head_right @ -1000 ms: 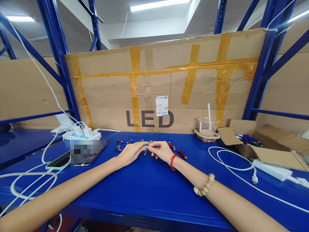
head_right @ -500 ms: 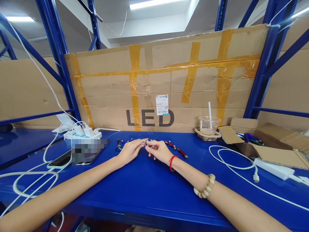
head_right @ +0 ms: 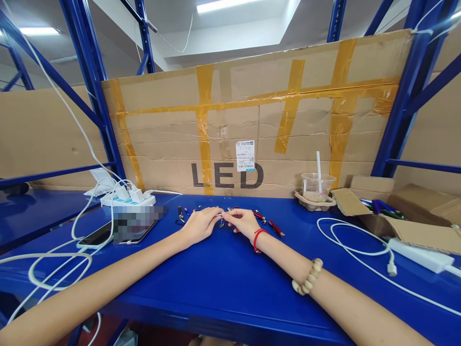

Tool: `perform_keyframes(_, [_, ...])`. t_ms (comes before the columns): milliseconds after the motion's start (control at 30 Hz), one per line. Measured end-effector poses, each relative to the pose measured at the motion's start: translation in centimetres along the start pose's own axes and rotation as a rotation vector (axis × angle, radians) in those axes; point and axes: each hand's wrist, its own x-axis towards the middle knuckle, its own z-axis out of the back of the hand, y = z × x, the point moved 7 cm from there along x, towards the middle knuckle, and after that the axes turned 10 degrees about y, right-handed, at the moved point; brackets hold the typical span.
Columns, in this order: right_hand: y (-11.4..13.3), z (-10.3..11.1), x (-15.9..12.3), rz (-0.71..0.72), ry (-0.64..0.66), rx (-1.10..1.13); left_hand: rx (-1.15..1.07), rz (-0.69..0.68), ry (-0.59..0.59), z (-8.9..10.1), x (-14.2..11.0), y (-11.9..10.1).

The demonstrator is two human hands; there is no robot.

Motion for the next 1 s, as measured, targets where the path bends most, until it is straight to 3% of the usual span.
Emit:
perform_keyframes(300, [-0.19, -0.1, 0.07, -0.028, 0.016, 0.13, -0.013, 0.008, -0.03, 0.64, -0.11, -0.19])
perform_keyframes(1000, [-0.16, -0.21, -0.16, -0.054, 0.045, 0.163, -0.019, -0.005, 0.022, 0.69, 0.01, -0.49])
